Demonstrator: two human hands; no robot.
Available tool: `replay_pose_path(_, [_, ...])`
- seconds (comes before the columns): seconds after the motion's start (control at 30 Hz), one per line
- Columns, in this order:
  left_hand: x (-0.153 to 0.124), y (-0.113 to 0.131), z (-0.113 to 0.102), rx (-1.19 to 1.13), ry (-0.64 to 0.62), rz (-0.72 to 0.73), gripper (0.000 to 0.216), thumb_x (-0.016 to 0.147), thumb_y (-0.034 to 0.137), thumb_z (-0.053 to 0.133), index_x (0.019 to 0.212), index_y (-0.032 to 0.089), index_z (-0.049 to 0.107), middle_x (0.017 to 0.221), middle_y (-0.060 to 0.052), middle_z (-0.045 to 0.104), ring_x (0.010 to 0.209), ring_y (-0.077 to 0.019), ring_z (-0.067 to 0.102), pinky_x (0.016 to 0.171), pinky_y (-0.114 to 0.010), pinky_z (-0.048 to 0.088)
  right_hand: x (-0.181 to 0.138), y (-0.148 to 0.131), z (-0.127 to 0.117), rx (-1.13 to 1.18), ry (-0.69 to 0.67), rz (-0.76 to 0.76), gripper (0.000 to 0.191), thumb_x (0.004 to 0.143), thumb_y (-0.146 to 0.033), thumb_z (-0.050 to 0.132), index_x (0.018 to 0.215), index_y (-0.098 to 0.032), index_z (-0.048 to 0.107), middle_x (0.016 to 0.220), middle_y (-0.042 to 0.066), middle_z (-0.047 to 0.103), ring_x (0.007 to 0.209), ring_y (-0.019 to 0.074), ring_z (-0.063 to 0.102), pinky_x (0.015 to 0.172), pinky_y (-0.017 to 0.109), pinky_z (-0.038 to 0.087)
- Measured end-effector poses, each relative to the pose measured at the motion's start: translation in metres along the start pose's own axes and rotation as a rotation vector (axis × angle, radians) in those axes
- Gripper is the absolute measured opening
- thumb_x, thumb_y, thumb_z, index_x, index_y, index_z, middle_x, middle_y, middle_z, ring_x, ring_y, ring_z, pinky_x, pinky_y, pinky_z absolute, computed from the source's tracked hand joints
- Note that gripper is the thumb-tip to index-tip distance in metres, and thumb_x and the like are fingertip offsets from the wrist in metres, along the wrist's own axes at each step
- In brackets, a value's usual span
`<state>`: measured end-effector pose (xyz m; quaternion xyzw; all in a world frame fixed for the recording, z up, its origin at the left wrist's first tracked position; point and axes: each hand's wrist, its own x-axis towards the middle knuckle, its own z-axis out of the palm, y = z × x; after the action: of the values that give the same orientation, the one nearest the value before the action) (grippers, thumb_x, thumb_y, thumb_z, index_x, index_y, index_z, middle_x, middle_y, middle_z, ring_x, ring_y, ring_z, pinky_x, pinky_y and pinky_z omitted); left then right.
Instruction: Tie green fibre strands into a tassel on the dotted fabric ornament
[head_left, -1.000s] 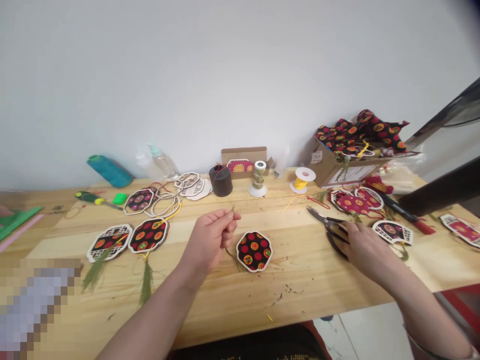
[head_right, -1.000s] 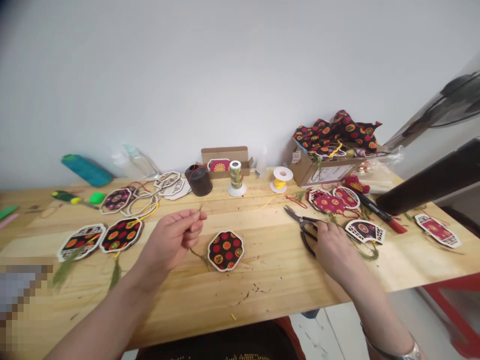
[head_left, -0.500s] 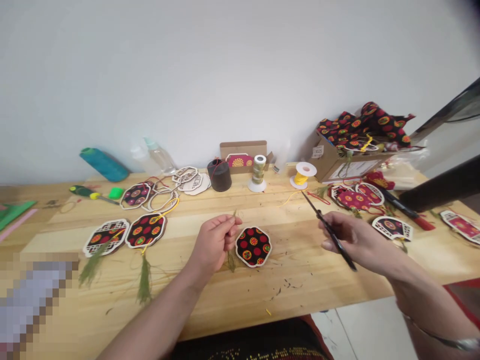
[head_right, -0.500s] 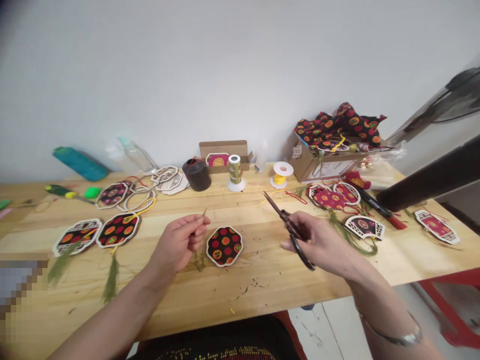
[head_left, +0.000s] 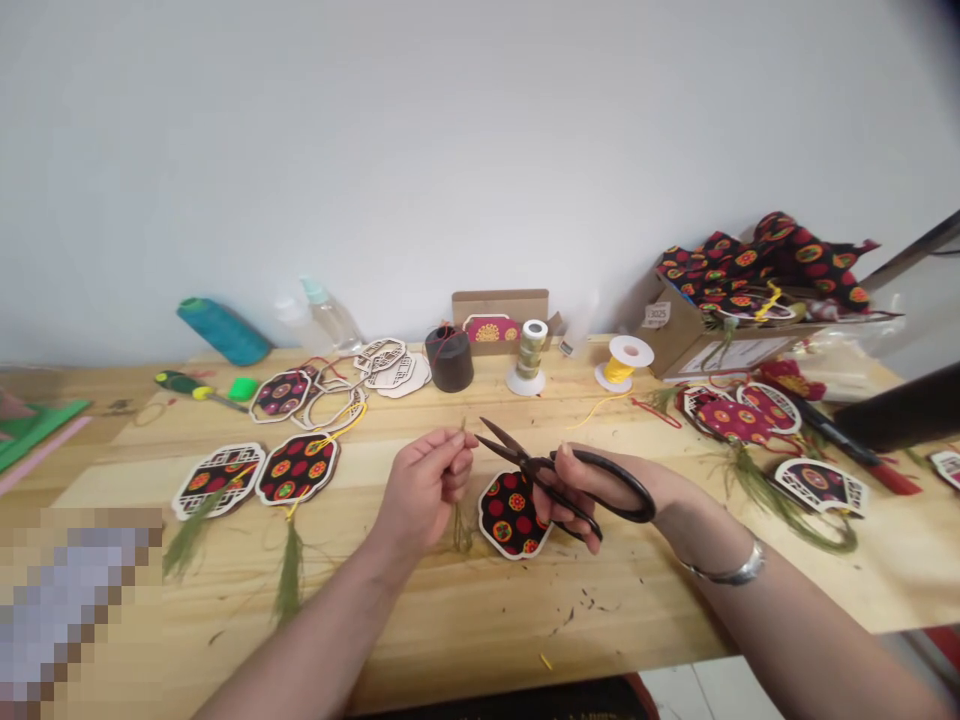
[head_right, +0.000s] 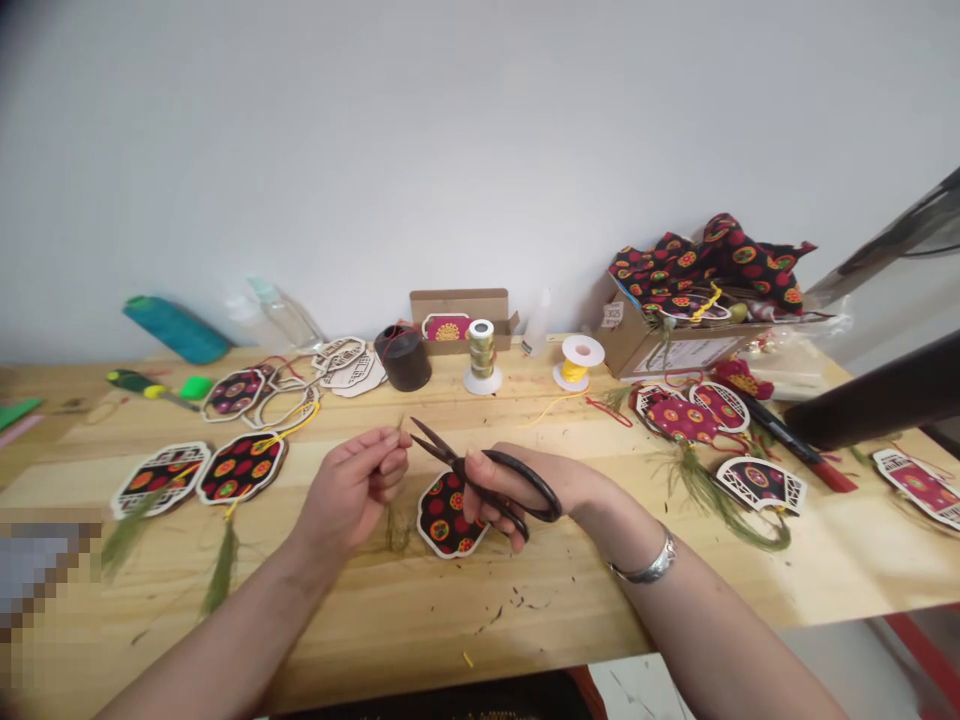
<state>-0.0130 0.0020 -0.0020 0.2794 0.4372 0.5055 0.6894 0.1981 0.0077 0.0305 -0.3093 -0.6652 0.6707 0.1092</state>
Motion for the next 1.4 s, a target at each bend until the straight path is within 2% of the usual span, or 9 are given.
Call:
replay_pose_path(0.4, [-0.013, -0.005, 0.007, 0.228, -0.159, -0.068, 0.019, 0.074, 0.032, 0.063, 0.070, 0.013, 0.063, 0.047, 0.005, 0.040, 0.042, -0.0037, 0.029, 0.041, -0.018, 0.017, 0.003, 0.011, -0.004, 0.006, 0.025, -0.069, 0.068, 0.083, -0.069, 0.023, 0.076, -0.011, 0.056, 0.051, -0.003, 0.046, 0.040, 0.0071, 0.047, 0.043, 0.020, 0.039])
replay_pose_path(0.7, [-0.011, -0.005, 0.006, 0.266, -0.159, -0.089, 0.020, 0.075, 0.032, 0.063, 0.070, 0.013, 0.063, 0.047, 0.005, 0.040, 0.041, -0.0033, 0.028, 0.040, -0.018, 0.016, 0.001, 0.011, -0.007, -0.077, 0.078, -0.107, 0.063, 0.086, -0.063, 0.027, 0.079, -0.009, 0.058, 0.049, -0.003, 0.045, 0.040, 0.0065, 0.044, 0.042, 0.020, 0.036])
replay_pose_path(1.07, [-0.011, -0.005, 0.008, 0.283, -0.144, -0.086, 0.022, 0.072, 0.034, 0.064, 0.068, 0.013, 0.063, 0.046, 0.006, 0.038, 0.041, -0.0044, 0.028, 0.041, -0.019, 0.016, 0.000, 0.014, -0.010, -0.196, 0.087, -0.107, 0.068, 0.084, -0.067, 0.024, 0.076, -0.010, 0.060, 0.047, -0.004, 0.044, 0.039, 0.0055, 0.041, 0.040, 0.018, 0.034])
replay_pose_path(1.4, [-0.010, -0.005, 0.009, 0.262, -0.137, -0.105, 0.023, 0.069, 0.035, 0.066, 0.068, 0.012, 0.064, 0.043, 0.006, 0.038, 0.039, -0.0037, 0.026, 0.040, -0.018, 0.014, -0.001, 0.009, -0.008, -0.161, 0.154, 0.023, 0.063, 0.079, -0.068, 0.037, 0.073, -0.010, 0.060, 0.047, -0.004, 0.044, 0.037, 0.0060, 0.042, 0.035, 0.017, 0.034])
